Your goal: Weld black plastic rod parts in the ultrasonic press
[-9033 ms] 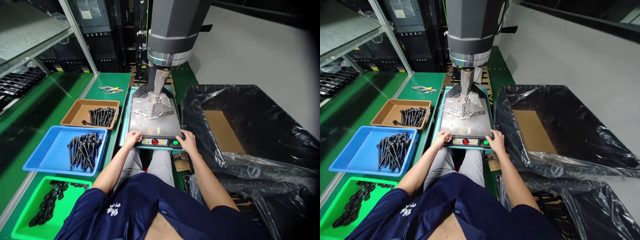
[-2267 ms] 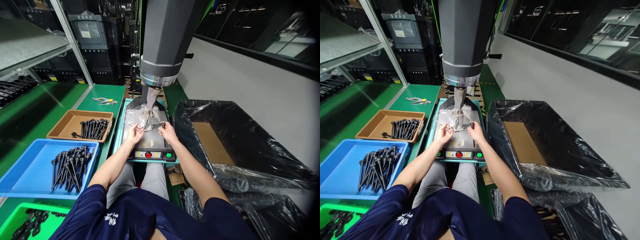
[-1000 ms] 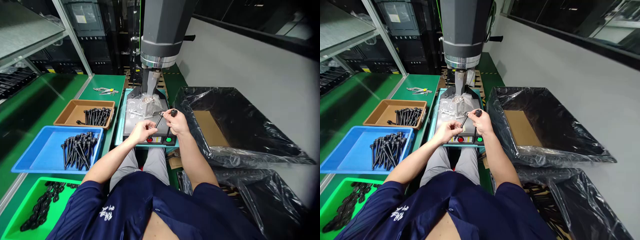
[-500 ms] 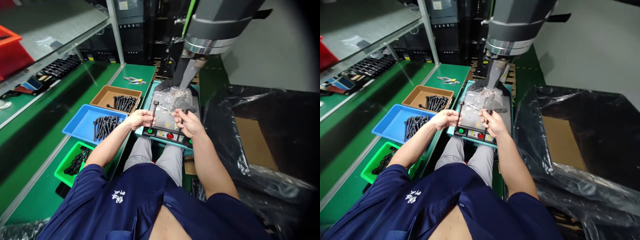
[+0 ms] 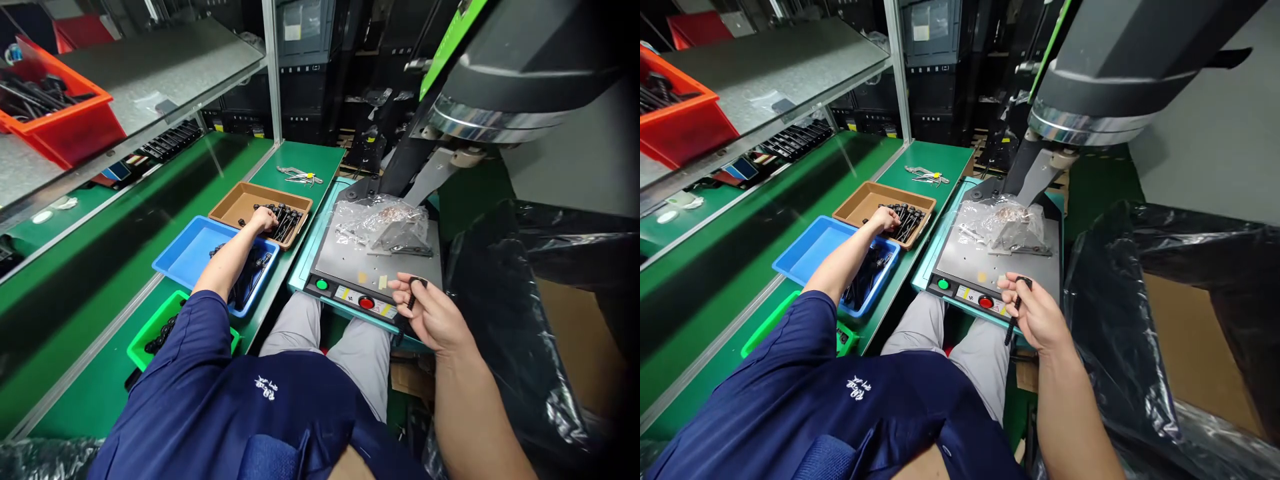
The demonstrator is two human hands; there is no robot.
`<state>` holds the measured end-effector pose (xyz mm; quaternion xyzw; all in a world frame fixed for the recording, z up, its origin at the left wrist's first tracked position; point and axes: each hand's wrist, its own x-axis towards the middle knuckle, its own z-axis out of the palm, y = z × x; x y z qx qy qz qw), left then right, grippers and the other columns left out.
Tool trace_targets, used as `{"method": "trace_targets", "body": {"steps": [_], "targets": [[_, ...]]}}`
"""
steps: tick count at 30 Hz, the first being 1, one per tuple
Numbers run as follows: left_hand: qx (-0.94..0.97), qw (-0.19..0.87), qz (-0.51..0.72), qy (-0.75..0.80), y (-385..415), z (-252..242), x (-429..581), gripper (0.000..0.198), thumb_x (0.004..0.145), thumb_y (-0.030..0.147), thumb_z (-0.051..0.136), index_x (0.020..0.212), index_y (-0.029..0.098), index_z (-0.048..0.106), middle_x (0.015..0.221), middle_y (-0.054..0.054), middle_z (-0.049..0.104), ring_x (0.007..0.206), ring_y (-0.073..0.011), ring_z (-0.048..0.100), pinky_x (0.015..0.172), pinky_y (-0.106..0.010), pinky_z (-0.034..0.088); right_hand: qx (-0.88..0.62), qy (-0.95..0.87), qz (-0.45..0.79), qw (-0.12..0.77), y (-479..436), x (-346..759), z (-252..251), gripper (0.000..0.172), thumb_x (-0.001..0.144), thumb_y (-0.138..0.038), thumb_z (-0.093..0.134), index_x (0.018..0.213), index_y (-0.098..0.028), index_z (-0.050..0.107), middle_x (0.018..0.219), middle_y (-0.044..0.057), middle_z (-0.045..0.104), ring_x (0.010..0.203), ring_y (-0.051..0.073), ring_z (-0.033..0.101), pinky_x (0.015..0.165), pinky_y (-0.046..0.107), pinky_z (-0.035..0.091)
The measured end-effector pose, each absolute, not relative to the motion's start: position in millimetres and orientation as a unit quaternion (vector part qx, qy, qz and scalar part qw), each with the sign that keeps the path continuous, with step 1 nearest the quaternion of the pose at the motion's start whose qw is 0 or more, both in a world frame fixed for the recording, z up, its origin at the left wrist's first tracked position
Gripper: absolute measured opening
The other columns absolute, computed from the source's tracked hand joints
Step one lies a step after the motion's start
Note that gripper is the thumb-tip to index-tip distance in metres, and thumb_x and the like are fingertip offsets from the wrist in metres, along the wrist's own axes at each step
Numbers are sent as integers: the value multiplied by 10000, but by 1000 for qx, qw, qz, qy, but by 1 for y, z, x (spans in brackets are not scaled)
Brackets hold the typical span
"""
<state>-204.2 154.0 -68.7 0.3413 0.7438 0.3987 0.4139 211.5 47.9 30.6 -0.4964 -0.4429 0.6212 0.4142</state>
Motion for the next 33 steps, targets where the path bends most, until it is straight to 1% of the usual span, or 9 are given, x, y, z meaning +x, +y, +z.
{"method": "trace_targets", "body": {"steps": [5,11,13,16,19,22,24,28,33], "targets": [[350,408,356,764,158,-82,-203,312,593,51,852,565,145,556,463,36,510,477,-102,497,585,-256,490,-513,-414,625,418,47,217,21,560,543,-552,948,922,-211,717,854,68,658,639,106,504,416,155,342],[424,372,244,789,156,-79,-215,222,644,167,848,626,167,627,501,-9,576,550,-178,592,635,-301,494,-513,-394,641,413,51,212,9,550,569,-519,944,958,-205,716,888,71,659,663,108,510,436,157,365],[427,332,258,800,152,-72,-221,226,645,227,861,633,176,641,520,-17,592,620,-198,630,686,-300,498,-508,-393,643,417,53,211,6,537,583,-498,936,975,-201,720,917,75,655,691,118,519,458,172,394],[417,296,360,780,141,-57,-216,234,712,295,826,632,179,639,539,-16,597,649,-180,634,721,-278,502,-500,-389,648,424,60,212,2,473,610,-440,903,973,-195,722,904,66,633,712,133,525,479,200,416],[418,426,439,672,131,-46,-180,230,766,279,796,654,157,637,547,-20,597,525,-125,572,620,-250,502,-488,-396,643,438,74,210,-4,399,631,-366,859,958,-206,695,839,36,601,693,133,521,488,211,417],[432,572,402,570,131,-47,-119,192,753,237,817,703,130,666,651,-63,663,515,-118,598,532,-218,495,-476,-432,604,471,96,208,-6,404,638,-327,836,974,-231,633,778,-13,568,659,110,525,524,205,435],[413,636,369,537,137,-52,-74,173,743,208,824,749,121,675,756,-88,702,569,-140,650,531,-224,525,-475,-449,572,496,115,210,-4,481,639,-315,814,1059,-266,587,791,-36,583,663,110,558,588,233,492],[291,731,351,508,157,-63,3,170,791,212,786,809,127,641,795,-98,709,666,-187,702,633,-282,598,-478,-456,558,502,148,221,8,572,638,-329,775,1159,-286,542,837,-37,632,722,139,625,695,307,553],[135,752,469,443,179,-68,49,91,903,231,672,901,146,639,933,-90,718,810,-151,710,851,-280,587,-493,-492,523,491,170,233,23,520,615,-348,788,1065,-234,555,885,7,683,728,128,607,582,214,457]]}}
